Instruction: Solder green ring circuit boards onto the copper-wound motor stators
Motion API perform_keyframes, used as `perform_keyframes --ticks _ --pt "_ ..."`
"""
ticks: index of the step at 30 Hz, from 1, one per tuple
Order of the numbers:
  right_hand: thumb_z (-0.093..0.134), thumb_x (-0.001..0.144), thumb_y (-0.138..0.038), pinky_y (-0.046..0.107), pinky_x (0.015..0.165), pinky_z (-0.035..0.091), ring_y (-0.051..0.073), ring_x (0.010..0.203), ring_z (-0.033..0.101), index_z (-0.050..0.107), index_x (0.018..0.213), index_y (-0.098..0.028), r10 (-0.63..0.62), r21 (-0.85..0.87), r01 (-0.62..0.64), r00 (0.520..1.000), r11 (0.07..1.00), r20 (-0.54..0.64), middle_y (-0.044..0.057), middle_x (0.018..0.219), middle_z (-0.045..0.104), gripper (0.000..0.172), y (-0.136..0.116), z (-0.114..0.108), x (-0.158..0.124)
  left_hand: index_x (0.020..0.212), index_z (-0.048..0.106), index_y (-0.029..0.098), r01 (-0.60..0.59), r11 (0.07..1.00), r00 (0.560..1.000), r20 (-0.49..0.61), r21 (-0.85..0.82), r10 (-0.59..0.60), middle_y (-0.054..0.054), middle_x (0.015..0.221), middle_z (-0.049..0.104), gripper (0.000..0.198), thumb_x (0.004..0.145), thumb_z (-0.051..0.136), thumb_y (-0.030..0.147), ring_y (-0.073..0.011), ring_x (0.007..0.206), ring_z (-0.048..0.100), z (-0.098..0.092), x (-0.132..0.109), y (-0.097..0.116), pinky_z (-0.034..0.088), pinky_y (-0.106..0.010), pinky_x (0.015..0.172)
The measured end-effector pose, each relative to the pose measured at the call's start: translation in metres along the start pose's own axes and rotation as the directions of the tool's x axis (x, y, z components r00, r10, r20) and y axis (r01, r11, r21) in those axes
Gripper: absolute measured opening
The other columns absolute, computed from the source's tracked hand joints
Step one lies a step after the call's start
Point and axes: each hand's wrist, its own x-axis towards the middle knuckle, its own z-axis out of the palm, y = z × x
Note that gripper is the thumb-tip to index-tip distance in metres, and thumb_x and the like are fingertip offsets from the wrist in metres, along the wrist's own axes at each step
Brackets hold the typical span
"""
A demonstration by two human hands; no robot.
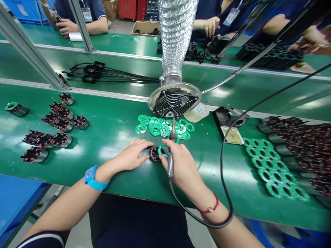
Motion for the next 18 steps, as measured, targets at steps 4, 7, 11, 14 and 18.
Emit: perform_keyframes --ticks 4,7,11,14,18 --pt "0.049 0.089 -0.021 0.041 0.07 0.042 0.03 0.086 0.051 0.05 0.126 -0.017 -0.114 -0.18 0.117 0.993 0.977 0.029 0.011 0.09 0.062 0.036 -0.011 0.008 0.007 0.118 0.052 0.019 0.008 0.998 0.998 -0.058 0.069 -0.004 -0.007 0.114 0.062 0.033 0.086 0.055 0.024 -0.0233 0.105 0.052 0.007 0.004 0.001 0.039 -0.042 0.094" --pt "0.052 0.089 -0.025 0.04 0.07 0.041 0.029 0.084 0.051 0.05 0.124 -0.015 -0.119 -0.159 0.119 0.993 0.98 0.006 0.011 0.092 0.063 0.036 -0.011 0.012 0.006 0.117 0.052 0.019 0.027 0.994 0.997 -0.073 0.108 -0.019 -0.007 0.11 0.062 0.033 0.086 0.057 0.027 -0.0239 0.101 0.052 0.007 0.005 0.002 0.041 -0.042 0.09" --pt "0.055 0.089 -0.034 0.039 0.072 0.043 0.027 0.084 0.055 0.049 0.122 -0.017 -0.03 -0.038 0.026 0.992 0.999 -0.125 0.011 0.096 0.065 0.038 -0.006 0.019 -0.001 0.118 0.051 0.018 0.017 0.997 0.996 -0.086 0.07 -0.011 -0.008 0.113 0.06 0.033 0.086 0.055 0.023 -0.024 0.105 0.051 0.004 0.003 0.003 0.04 -0.043 0.093" --pt "0.055 0.089 -0.036 0.041 0.075 0.044 0.027 0.088 0.057 0.048 0.123 -0.019 0.023 0.026 -0.019 0.988 0.999 -0.156 0.011 0.099 0.065 0.039 -0.004 0.023 -0.008 0.118 0.049 0.018 -0.021 1.0 0.994 -0.107 -0.02 0.018 -0.008 0.115 0.058 0.035 0.083 0.053 0.015 -0.0222 0.108 0.051 0.003 0.003 0.008 0.04 -0.041 0.096" --pt "0.048 0.089 -0.022 0.042 0.08 0.046 0.026 0.095 0.058 0.047 0.126 -0.021 0.051 0.137 -0.037 0.994 0.99 -0.096 0.011 0.106 0.064 0.037 0.001 0.023 -0.016 0.115 0.049 0.018 -0.034 0.999 0.99 -0.14 -0.041 0.028 -0.009 0.112 0.057 0.036 0.082 0.061 0.025 -0.0231 0.106 0.051 0.009 0.005 0.018 0.043 -0.04 0.094"
